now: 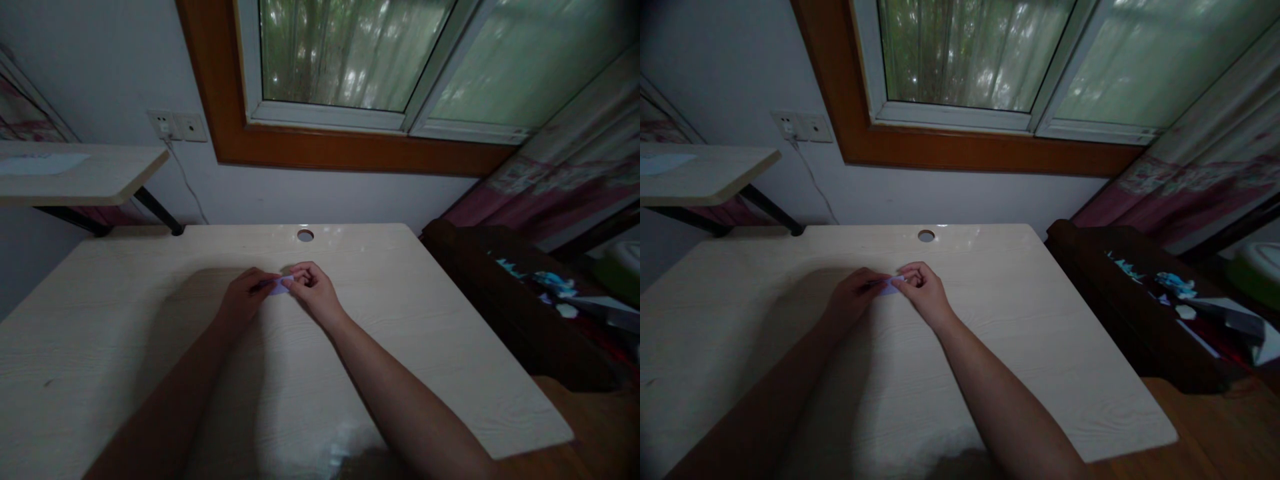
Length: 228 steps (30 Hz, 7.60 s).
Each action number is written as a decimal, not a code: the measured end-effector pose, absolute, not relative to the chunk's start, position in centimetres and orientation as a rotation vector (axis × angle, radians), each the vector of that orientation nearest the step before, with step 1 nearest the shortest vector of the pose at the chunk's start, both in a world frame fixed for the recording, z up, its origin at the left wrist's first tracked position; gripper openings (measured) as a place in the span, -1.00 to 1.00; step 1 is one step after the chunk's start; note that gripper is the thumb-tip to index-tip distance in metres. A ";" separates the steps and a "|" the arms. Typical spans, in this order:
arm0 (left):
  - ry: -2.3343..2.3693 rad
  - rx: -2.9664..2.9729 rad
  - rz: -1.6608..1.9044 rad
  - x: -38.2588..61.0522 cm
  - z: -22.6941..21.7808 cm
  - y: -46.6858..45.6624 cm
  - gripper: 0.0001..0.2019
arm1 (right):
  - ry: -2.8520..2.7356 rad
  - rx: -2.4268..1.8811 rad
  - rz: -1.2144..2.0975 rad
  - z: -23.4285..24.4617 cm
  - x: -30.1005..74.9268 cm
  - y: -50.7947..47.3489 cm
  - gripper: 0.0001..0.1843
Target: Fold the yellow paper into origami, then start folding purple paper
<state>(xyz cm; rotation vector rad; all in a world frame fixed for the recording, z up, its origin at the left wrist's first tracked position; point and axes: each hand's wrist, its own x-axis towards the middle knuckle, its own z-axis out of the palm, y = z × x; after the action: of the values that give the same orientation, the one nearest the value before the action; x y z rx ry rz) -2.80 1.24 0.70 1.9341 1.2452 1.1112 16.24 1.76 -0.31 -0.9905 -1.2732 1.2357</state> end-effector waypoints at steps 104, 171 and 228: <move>1.138 2.091 1.149 -2.7 0.1 1.4 -0.71 | -1.241 -1.003 1.238 -0.4 16.3 1.8 -0.65; 1.430 1.663 1.220 -2.8 0.0 1.4 -0.76 | -1.162 -0.962 1.220 -0.8 16.5 2.3 -0.60; 1.395 1.766 1.115 -2.8 0.0 1.1 -0.76 | -1.478 -1.101 1.094 -0.2 16.6 1.6 -0.74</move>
<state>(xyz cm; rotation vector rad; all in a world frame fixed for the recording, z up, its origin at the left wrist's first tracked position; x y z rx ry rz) -2.82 1.14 0.03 1.7657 1.3946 1.1151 16.63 1.62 -0.18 -1.1008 -1.4777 1.0941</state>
